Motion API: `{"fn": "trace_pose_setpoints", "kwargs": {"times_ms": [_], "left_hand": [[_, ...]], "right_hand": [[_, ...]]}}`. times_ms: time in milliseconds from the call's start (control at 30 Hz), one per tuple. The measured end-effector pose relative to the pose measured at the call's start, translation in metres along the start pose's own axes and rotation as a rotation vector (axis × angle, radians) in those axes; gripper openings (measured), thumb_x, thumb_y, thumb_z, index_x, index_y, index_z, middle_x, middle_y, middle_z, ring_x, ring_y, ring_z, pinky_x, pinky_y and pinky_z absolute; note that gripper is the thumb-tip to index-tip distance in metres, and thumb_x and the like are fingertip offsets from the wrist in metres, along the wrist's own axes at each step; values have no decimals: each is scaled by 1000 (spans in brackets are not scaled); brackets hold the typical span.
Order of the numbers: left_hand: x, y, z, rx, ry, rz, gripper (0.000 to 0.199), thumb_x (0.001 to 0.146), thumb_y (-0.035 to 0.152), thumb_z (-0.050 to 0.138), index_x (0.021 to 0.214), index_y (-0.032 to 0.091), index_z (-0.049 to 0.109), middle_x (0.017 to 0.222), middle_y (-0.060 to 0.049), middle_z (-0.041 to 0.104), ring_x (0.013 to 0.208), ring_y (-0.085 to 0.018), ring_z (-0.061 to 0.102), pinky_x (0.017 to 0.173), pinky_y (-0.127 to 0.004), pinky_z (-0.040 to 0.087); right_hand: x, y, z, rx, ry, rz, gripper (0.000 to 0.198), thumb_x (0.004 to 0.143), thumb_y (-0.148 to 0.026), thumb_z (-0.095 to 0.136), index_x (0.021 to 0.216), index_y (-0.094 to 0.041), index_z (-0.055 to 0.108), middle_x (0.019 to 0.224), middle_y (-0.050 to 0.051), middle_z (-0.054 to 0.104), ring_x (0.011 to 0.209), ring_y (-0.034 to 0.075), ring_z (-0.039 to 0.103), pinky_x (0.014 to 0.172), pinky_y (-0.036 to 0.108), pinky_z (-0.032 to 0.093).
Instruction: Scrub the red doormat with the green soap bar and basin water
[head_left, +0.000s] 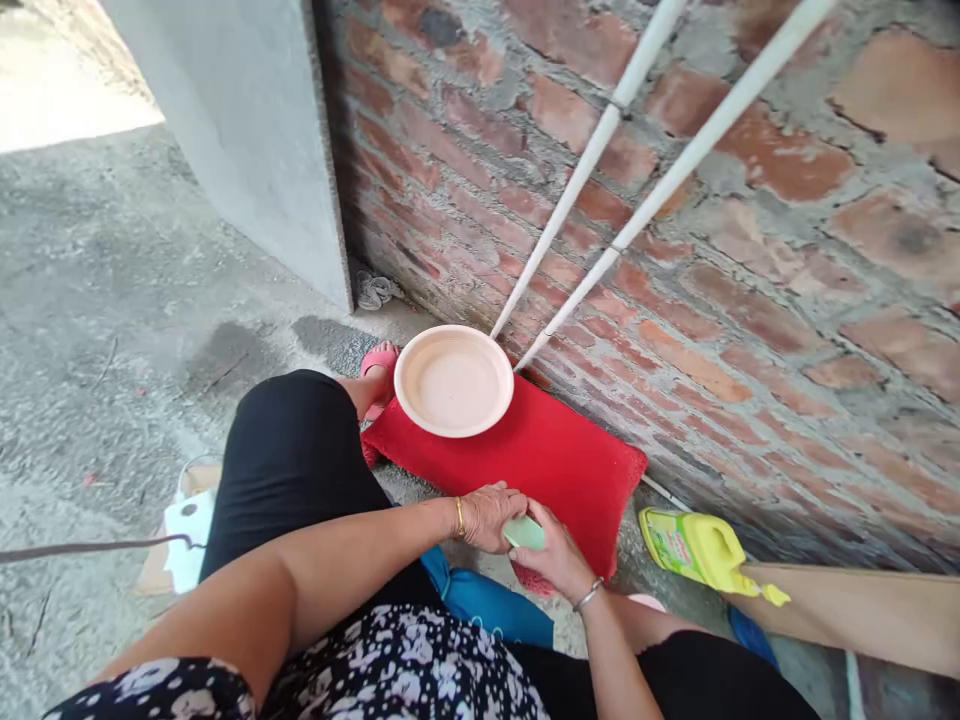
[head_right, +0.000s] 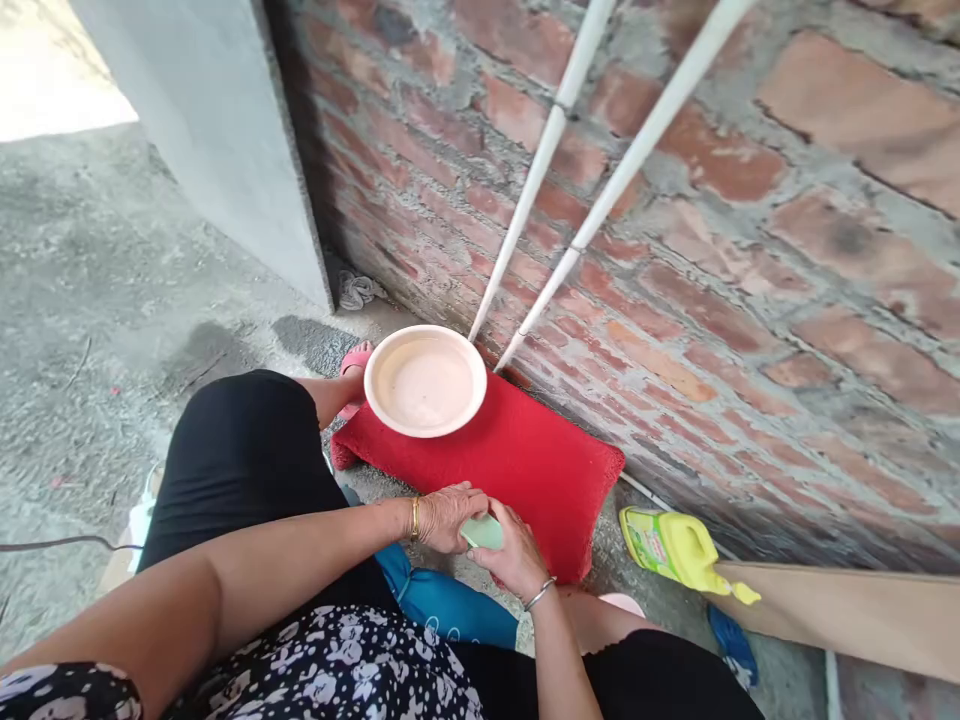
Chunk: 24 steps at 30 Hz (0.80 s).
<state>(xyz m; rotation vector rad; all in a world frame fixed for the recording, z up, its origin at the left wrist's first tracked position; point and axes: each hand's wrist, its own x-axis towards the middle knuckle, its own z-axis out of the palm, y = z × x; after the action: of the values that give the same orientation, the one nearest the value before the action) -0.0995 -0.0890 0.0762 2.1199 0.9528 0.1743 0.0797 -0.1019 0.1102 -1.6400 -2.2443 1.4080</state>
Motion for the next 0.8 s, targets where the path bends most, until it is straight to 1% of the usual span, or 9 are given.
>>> {"fn": "trace_pose_setpoints", "kwargs": {"times_ms": [100, 167, 267, 367, 467, 567, 633, 700, 800], "left_hand": [[-1, -6, 0, -59, -29, -29, 43, 63, 39, 64, 99, 23, 46, 102, -3, 56, 94, -21, 54, 88, -39, 42], [-1, -12, -1, -67, -79, -124, 51, 62, 38, 65, 108, 26, 47, 114, -6, 52, 106, -27, 51, 87, -45, 42], [0, -26, -4, 30, -100, -387, 62, 61, 31, 68, 119, 28, 46, 129, -12, 43, 118, -35, 43, 87, -53, 40], [3, -47, -8, 94, -123, -630, 49, 66, 18, 62, 114, 22, 54, 125, -15, 49, 114, -34, 47, 86, -55, 39], [5, -66, -11, 33, -195, -742, 44, 69, 12, 56, 113, 18, 57, 120, -17, 55, 110, -32, 52, 83, -53, 43], [7, -81, -8, 44, -178, -811, 46, 72, 18, 56, 118, 15, 56, 120, -20, 56, 110, -33, 53, 79, -53, 46], [7, -89, -4, 76, -154, -884, 52, 69, 26, 62, 121, 16, 55, 119, -20, 56, 108, -35, 54, 74, -55, 47], [9, -97, 2, 104, -154, -934, 66, 61, 31, 71, 123, 18, 54, 118, -20, 57, 105, -37, 54, 70, -56, 48], [13, -104, 9, 123, -165, -948, 87, 46, 36, 81, 127, 18, 51, 117, -23, 55, 104, -40, 53, 66, -54, 50]], "right_hand": [[9, 6, 1, 87, -69, 6, 66, 63, -30, 67, 126, -23, 48, 114, 4, 60, 104, 23, 54, 87, 35, 43], [19, 13, 0, 35, -84, 64, 64, 62, -30, 66, 124, -23, 49, 111, 4, 60, 101, 22, 55, 85, 34, 43], [44, 18, -2, -242, -11, 246, 60, 66, -32, 63, 123, -23, 51, 108, 5, 58, 97, 22, 56, 81, 32, 43], [80, 10, 2, -525, 70, 378, 59, 71, -37, 61, 127, -24, 49, 107, 7, 55, 94, 22, 57, 79, 32, 41], [116, -5, 13, -661, 90, 326, 60, 73, -40, 61, 130, -26, 47, 110, 7, 52, 98, 22, 54, 82, 32, 38], [135, -7, 19, -741, 58, 242, 59, 74, -35, 62, 131, -29, 45, 115, 6, 50, 104, 22, 50, 86, 32, 35], [130, 7, 12, -757, 20, 240, 59, 74, -32, 63, 130, -31, 45, 116, 6, 49, 105, 21, 50, 86, 31, 34], [112, 32, -4, -750, 10, 305, 59, 73, -32, 63, 130, -31, 46, 115, 5, 50, 102, 20, 51, 84, 30, 34], [73, 71, -34, -757, 41, 546, 57, 74, -33, 61, 129, -29, 47, 111, 7, 51, 95, 21, 55, 79, 31, 37]]}}
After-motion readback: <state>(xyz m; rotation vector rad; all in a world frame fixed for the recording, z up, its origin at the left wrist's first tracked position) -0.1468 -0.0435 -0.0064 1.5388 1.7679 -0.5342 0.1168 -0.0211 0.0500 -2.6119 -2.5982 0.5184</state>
